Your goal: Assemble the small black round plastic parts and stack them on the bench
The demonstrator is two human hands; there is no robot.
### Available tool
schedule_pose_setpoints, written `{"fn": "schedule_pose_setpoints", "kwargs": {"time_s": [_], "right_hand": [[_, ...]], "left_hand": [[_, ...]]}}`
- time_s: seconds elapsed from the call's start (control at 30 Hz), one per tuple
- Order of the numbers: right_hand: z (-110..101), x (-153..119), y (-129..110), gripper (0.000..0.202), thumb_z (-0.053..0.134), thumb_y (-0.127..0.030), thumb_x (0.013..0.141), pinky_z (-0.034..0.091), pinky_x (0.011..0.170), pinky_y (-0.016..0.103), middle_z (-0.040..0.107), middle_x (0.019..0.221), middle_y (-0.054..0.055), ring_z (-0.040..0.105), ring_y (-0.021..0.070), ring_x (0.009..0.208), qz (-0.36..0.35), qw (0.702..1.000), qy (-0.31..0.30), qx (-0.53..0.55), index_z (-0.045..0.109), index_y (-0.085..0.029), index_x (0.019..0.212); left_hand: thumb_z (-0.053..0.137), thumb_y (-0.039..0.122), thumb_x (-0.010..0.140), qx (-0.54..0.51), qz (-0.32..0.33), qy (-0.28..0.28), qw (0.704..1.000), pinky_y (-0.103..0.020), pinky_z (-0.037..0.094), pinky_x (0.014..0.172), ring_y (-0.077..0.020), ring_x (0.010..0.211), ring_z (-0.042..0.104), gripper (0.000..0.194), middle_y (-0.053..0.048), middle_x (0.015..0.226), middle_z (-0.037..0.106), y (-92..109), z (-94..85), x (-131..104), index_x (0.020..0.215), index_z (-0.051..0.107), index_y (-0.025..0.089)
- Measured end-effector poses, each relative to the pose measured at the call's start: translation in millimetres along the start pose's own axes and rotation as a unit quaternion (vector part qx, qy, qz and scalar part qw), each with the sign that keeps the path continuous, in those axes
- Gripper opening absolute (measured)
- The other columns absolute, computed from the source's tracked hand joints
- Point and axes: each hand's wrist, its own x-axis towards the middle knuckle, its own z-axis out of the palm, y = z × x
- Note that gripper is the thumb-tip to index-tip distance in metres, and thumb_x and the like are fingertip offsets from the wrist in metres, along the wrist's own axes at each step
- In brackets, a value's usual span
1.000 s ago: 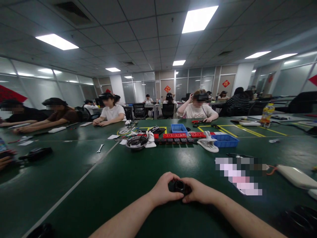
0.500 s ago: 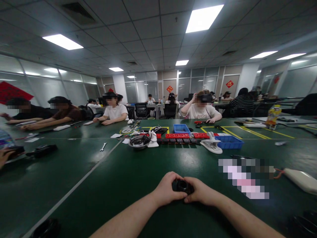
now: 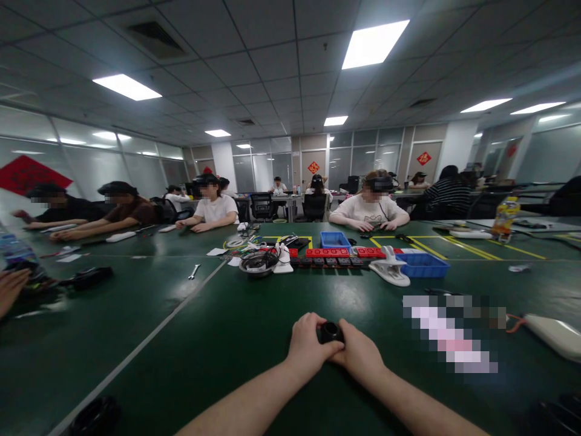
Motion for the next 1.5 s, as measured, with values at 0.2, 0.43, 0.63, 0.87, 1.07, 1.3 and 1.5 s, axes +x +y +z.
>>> {"fn": "schedule_pose_setpoints", "kwargs": {"time_s": [0.2, 0.43, 0.63, 0.87, 1.07, 1.3, 1.5], "right_hand": [[-3, -3, -8, 0.031, 0.056, -0.045, 0.063, 0.035, 0.055, 0.026, 0.057, 0.078, 0.005, 0.056, 0.0207, 0.071, 0.007, 0.998, 0.01, -0.066, 0.046, -0.019, 0.077], [-11, -4, 5, 0.06, 0.063, -0.045, 0.057, 0.039, 0.073, 0.029, 0.055, 0.1, 0.007, 0.052, 0.0219, 0.089, -0.028, 0.996, -0.036, 0.074, 0.044, -0.019, 0.108], [-30, -1, 15, 0.083, 0.068, -0.027, 0.053, 0.035, 0.086, 0.032, 0.045, 0.118, 0.011, 0.045, 0.0238, 0.103, -0.054, 0.954, -0.172, 0.241, 0.03, -0.013, 0.124], [-45, -5, 12, 0.048, 0.062, -0.014, 0.056, 0.04, 0.071, 0.026, 0.059, 0.093, 0.001, 0.053, 0.0183, 0.083, -0.079, 0.917, -0.285, 0.268, 0.053, -0.016, 0.104], [-37, -1, 18, 0.034, 0.06, -0.014, 0.058, 0.039, 0.061, 0.022, 0.059, 0.08, -0.001, 0.052, 0.0149, 0.073, -0.066, 0.914, -0.299, 0.267, 0.056, -0.014, 0.092], [-37, -2, 16, 0.036, 0.059, -0.014, 0.058, 0.039, 0.064, 0.022, 0.058, 0.081, -0.001, 0.052, 0.0149, 0.073, -0.069, 0.912, -0.297, 0.273, 0.055, -0.015, 0.094], [-35, -1, 18, 0.037, 0.06, -0.015, 0.057, 0.039, 0.065, 0.023, 0.058, 0.081, 0.0, 0.051, 0.015, 0.073, -0.064, 0.915, -0.291, 0.272, 0.055, -0.014, 0.094]], "left_hand": [[0.067, 0.042, 0.054, 0.015, 0.008, 0.012, 1.0, -0.03, 0.034, 0.071, -0.0187, 0.08, 0.047, 0.04, -0.002, 0.082, 0.051, -2, 2.1, 2, 0.081, 0.051, 0.018], [0.068, 0.033, 0.054, -0.064, 0.027, -0.063, 0.996, -0.025, 0.036, 0.065, -0.0158, 0.077, 0.047, 0.037, -0.001, 0.084, 0.051, -9, -8.4, 7, 0.084, 0.054, 0.018], [0.068, 0.036, 0.053, -0.109, 0.037, -0.159, 0.981, -0.022, 0.037, 0.062, -0.0127, 0.072, 0.045, 0.043, -0.001, 0.087, 0.049, -9, -19.6, 10, 0.089, 0.055, 0.017], [0.07, 0.032, 0.051, -0.142, 0.047, -0.254, 0.955, -0.022, 0.038, 0.063, -0.0124, 0.073, 0.046, 0.046, -0.001, 0.089, 0.051, -2, -27.4, 7, 0.092, 0.056, 0.017], [0.069, 0.035, 0.053, -0.119, 0.076, -0.237, 0.961, -0.024, 0.038, 0.069, -0.0152, 0.081, 0.047, 0.044, -0.001, 0.09, 0.05, 3, -29.7, 4, 0.092, 0.056, 0.018], [0.069, 0.037, 0.054, -0.119, 0.085, -0.232, 0.962, -0.023, 0.038, 0.067, -0.0145, 0.079, 0.047, 0.046, -0.002, 0.09, 0.049, -3, -24.9, 4, 0.093, 0.055, 0.018], [0.069, 0.035, 0.053, -0.134, 0.074, -0.236, 0.96, -0.023, 0.038, 0.065, -0.0134, 0.077, 0.047, 0.046, -0.001, 0.09, 0.048, -6, -21.2, 4, 0.093, 0.055, 0.019]]}}
